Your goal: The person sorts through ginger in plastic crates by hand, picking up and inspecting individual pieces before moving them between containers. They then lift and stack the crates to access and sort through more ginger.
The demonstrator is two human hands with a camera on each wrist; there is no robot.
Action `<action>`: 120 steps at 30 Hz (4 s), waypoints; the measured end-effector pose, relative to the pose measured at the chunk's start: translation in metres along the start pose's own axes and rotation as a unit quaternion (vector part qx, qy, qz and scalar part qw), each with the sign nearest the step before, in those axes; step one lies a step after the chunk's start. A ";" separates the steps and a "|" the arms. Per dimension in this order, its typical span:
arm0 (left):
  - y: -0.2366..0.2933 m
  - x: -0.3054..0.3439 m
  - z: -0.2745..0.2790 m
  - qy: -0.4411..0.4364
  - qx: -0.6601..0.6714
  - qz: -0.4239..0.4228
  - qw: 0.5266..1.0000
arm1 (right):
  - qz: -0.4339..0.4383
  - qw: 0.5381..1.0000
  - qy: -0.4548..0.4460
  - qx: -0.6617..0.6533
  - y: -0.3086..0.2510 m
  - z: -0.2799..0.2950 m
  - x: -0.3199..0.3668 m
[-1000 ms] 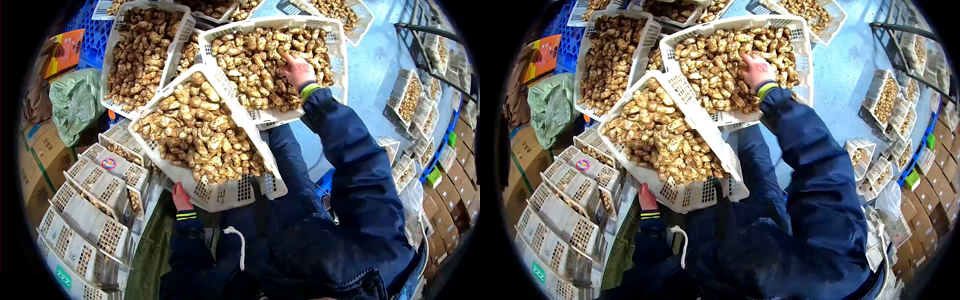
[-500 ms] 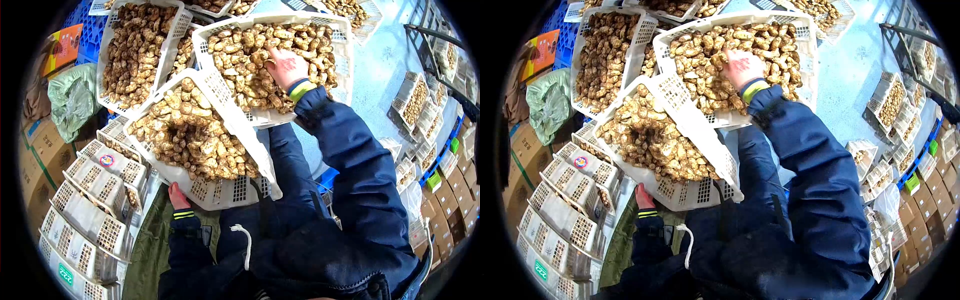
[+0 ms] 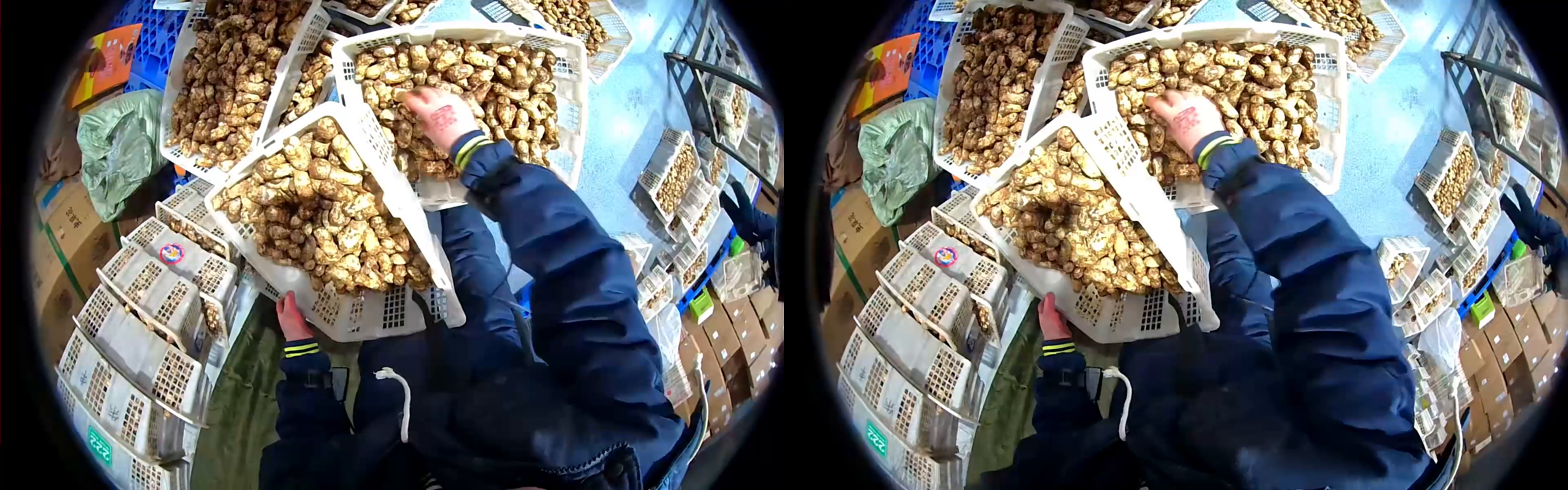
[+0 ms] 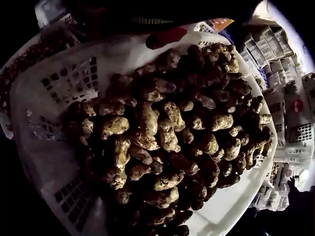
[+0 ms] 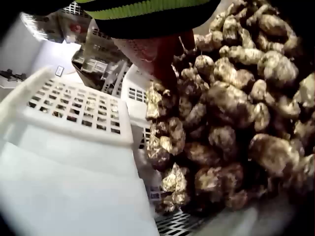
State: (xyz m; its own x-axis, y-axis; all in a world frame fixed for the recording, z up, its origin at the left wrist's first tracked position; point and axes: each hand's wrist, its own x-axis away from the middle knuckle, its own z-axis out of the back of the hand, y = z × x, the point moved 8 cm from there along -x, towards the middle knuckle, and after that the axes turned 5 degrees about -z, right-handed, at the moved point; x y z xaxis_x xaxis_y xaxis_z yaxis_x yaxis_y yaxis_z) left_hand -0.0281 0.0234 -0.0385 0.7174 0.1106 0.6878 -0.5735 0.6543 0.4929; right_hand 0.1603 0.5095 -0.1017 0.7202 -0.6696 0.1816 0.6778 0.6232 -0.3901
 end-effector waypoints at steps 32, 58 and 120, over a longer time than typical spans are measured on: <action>-0.011 -0.012 0.004 -0.044 0.028 0.016 0.999 | -0.253 0.508 -0.072 -0.820 0.066 -0.002 0.086; -0.012 -0.014 0.008 -0.015 -0.002 0.016 1.000 | -0.261 0.615 -0.097 -0.738 0.074 -0.026 0.080; 0.002 0.003 -0.022 -0.096 0.170 -0.008 0.981 | -0.269 0.571 -0.107 -0.769 0.057 0.028 0.065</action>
State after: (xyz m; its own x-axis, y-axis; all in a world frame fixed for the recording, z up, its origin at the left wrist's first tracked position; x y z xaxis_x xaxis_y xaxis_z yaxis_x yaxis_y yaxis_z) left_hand -0.0185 0.0418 -0.0476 0.6586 -0.0628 0.7499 -0.6842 0.3647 0.6315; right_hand 0.2497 0.5127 -0.0866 0.5821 -0.4309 0.6895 -0.0034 -0.8493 -0.5279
